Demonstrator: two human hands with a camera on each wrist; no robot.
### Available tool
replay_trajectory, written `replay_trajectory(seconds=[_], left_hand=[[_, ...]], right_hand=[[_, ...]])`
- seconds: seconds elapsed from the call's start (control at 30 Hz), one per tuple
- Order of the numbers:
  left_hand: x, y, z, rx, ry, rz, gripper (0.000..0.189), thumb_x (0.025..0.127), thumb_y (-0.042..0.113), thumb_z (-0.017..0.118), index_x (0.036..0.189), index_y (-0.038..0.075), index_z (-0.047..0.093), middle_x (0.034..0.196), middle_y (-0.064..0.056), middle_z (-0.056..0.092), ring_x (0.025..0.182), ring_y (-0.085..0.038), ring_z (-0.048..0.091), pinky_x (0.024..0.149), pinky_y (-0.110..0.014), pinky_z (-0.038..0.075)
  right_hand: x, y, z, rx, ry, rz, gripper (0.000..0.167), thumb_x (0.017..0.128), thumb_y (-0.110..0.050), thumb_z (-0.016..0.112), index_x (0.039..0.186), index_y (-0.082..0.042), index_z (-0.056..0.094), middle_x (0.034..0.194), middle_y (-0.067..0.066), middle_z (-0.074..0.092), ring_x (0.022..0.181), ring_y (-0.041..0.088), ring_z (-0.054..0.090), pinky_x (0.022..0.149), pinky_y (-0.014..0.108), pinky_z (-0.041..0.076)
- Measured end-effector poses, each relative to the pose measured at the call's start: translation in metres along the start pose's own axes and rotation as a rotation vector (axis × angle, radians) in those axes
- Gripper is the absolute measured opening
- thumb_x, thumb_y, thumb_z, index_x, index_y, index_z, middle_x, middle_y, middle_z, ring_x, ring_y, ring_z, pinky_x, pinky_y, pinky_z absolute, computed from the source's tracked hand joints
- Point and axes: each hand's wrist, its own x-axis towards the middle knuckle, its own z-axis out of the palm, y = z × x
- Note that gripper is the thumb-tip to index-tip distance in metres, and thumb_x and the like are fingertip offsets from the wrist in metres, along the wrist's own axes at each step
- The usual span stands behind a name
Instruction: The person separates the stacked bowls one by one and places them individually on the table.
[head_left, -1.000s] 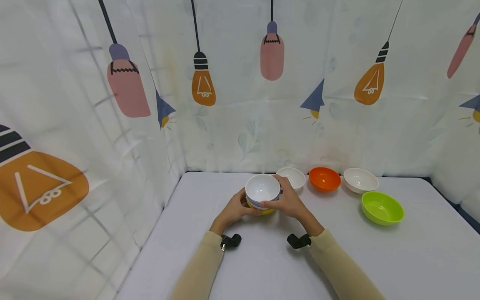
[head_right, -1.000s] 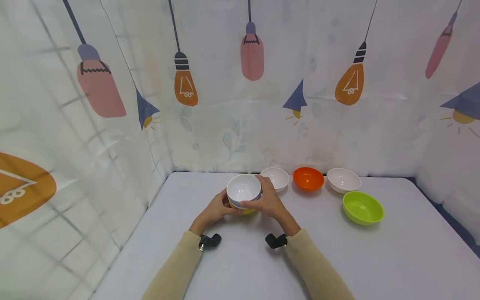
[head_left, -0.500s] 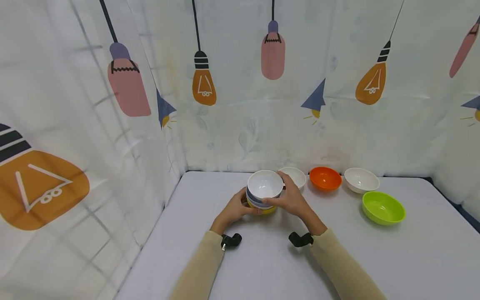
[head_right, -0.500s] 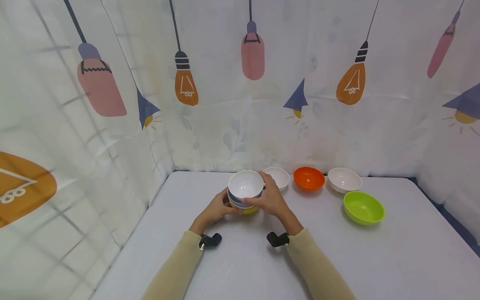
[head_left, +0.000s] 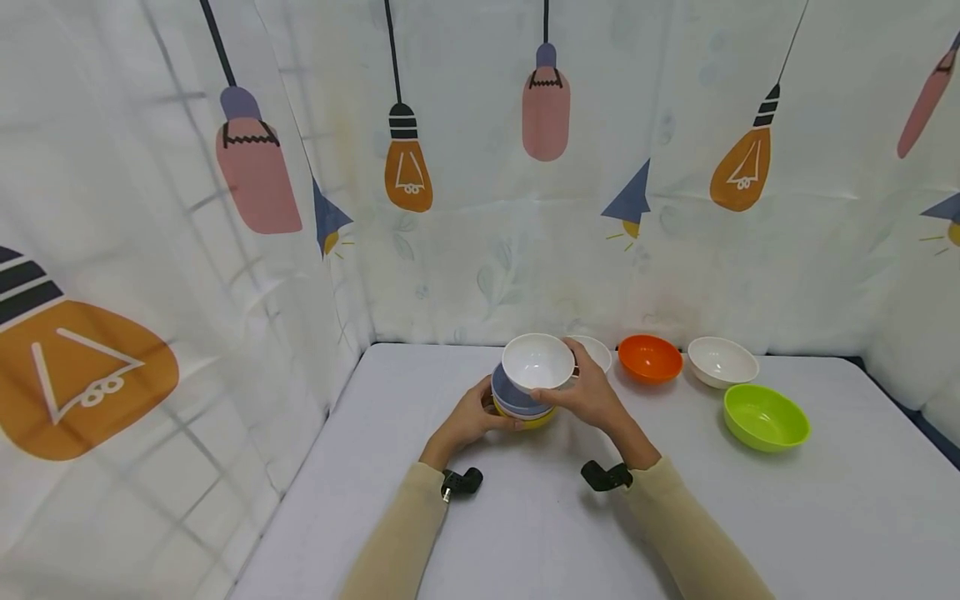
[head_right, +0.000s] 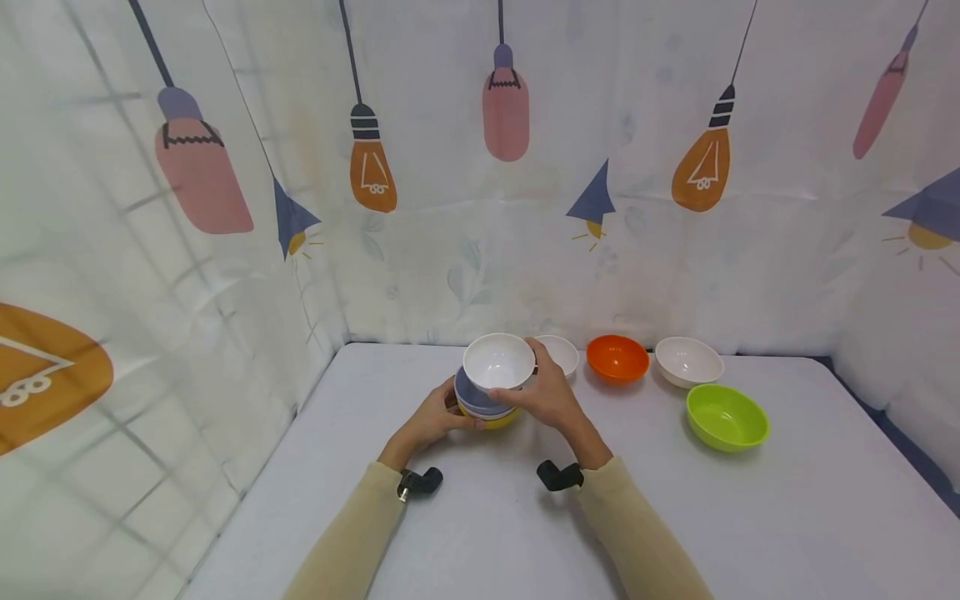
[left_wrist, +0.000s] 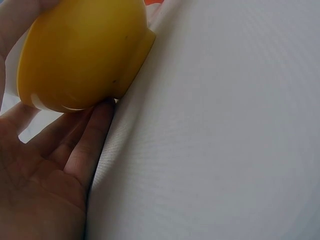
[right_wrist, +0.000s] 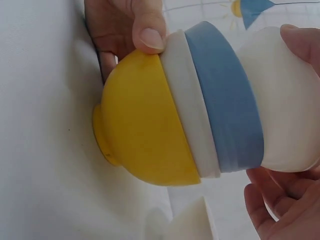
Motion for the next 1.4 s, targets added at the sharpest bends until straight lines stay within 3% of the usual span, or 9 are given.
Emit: replay_trajectory(seconds=[0.8,1.4], left_hand=[[-0.001,0.000,-0.006,0.020,-0.002,0.003,0.091,0.076,0.016,0.092,0.152,0.025,0.044,0.145,-0.001,0.057,0.133,-0.024,0.055,0.116,-0.048,0.042],[0.001,-0.002,-0.001,-0.009,-0.003,0.014,0.090,0.075,0.012,0.092,0.152,0.021,0.046,0.145,-0.004,0.057,0.134,-0.027,0.055,0.115,-0.049,0.042]], right_hand=[[0.003,-0.002,-0.024,0.088,-0.002,-0.015,0.102,0.078,-0.035,0.090,0.157,-0.014,0.029,0.150,0.012,0.048,0.129,0.033,0.054,0.106,0.051,0.052],[-0.015,0.012,-0.047,0.126,0.033,0.007,0.105,0.079,-0.024,0.090,0.158,-0.012,0.022,0.156,0.014,0.037,0.138,0.038,0.045,0.109,0.057,0.049]])
